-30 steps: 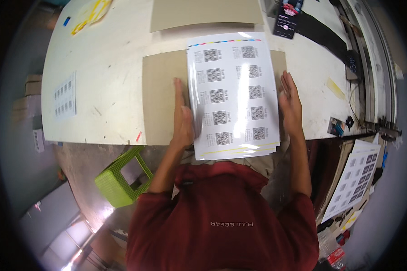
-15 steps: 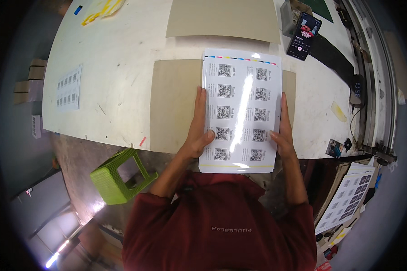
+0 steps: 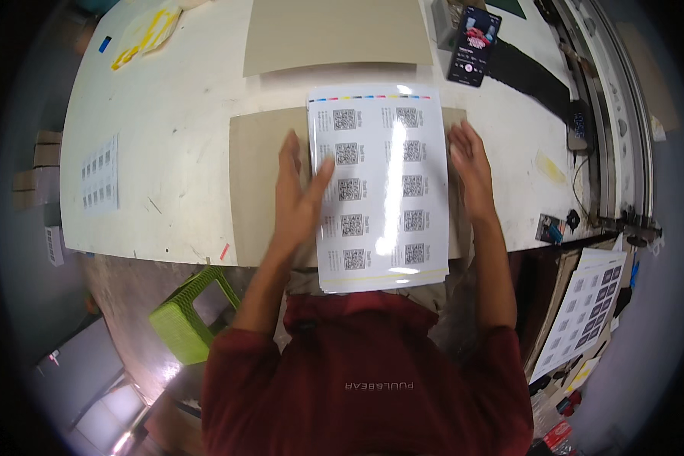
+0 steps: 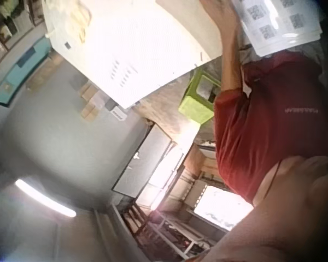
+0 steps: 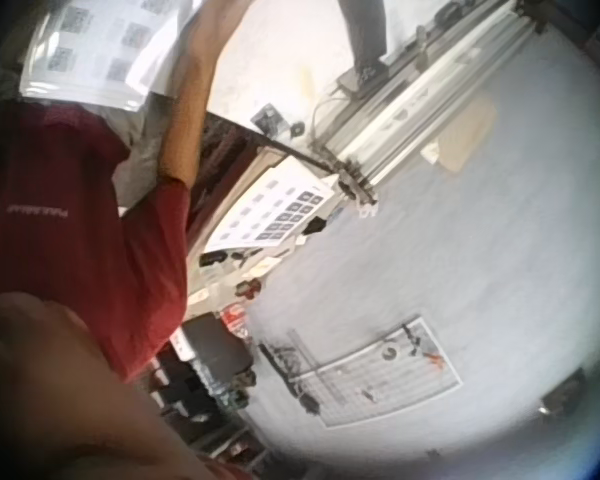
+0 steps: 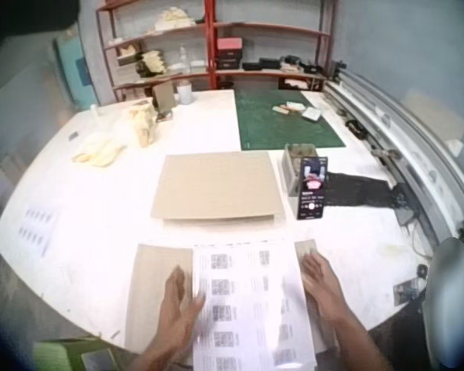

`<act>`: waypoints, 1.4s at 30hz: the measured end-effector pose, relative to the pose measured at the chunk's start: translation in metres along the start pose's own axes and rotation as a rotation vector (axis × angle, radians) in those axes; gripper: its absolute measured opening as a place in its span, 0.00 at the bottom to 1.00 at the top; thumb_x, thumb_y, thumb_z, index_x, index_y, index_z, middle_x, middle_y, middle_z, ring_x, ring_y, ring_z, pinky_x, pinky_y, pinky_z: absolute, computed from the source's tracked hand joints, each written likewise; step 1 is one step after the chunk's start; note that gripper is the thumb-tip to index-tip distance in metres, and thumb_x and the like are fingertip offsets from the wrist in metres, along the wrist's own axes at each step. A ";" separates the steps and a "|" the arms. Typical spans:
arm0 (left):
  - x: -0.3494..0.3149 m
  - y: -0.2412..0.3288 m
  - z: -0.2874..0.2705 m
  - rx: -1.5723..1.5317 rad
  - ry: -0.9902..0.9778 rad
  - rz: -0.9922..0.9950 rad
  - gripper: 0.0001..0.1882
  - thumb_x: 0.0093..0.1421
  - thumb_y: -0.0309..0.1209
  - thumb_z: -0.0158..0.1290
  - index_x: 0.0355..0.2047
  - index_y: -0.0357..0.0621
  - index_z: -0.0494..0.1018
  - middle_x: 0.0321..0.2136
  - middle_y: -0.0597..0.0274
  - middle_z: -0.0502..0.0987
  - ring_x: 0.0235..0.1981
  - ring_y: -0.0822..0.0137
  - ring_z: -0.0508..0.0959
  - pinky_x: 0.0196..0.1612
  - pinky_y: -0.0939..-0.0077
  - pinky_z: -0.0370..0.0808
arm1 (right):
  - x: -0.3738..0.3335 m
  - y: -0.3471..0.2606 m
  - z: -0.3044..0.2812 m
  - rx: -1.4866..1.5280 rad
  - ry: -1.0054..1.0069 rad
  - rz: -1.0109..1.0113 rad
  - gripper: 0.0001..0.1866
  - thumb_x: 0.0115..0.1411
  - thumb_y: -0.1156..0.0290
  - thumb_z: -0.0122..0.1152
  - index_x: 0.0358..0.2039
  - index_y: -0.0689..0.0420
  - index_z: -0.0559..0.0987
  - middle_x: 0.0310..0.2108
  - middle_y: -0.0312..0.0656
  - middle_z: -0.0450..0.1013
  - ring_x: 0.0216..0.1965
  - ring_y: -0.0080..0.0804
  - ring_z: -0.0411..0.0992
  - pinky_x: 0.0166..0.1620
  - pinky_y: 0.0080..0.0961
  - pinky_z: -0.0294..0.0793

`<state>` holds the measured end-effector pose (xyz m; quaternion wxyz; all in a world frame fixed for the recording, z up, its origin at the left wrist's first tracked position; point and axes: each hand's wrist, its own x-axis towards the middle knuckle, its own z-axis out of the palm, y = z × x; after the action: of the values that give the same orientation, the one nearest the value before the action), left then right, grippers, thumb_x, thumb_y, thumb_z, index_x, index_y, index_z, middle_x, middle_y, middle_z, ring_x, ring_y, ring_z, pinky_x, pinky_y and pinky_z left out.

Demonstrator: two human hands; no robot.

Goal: The person repeatedly places a sheet of printed cards onto a roll of clear plastic film, aligns it, and feeds the assembly through a manual laminating machine. The person then retrieves the laminated sheet and repeats the process with additional sheets.

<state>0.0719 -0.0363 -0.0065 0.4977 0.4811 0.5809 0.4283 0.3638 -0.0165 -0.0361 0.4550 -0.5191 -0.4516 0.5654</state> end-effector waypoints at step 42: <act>0.129 0.025 0.089 1.176 -0.350 0.637 0.52 0.53 0.66 0.58 0.58 0.26 0.67 0.55 0.35 0.73 0.58 0.43 0.73 0.61 0.49 0.68 | -0.219 -0.010 0.119 1.051 0.320 0.581 0.25 0.67 0.72 0.50 0.63 0.63 0.61 0.62 0.48 0.64 0.68 0.42 0.58 0.71 0.45 0.52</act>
<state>0.1583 0.0964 -0.0157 0.0904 0.8803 0.4581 0.0836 0.2560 -0.2347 0.0189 0.5392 -0.4056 0.1206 0.7282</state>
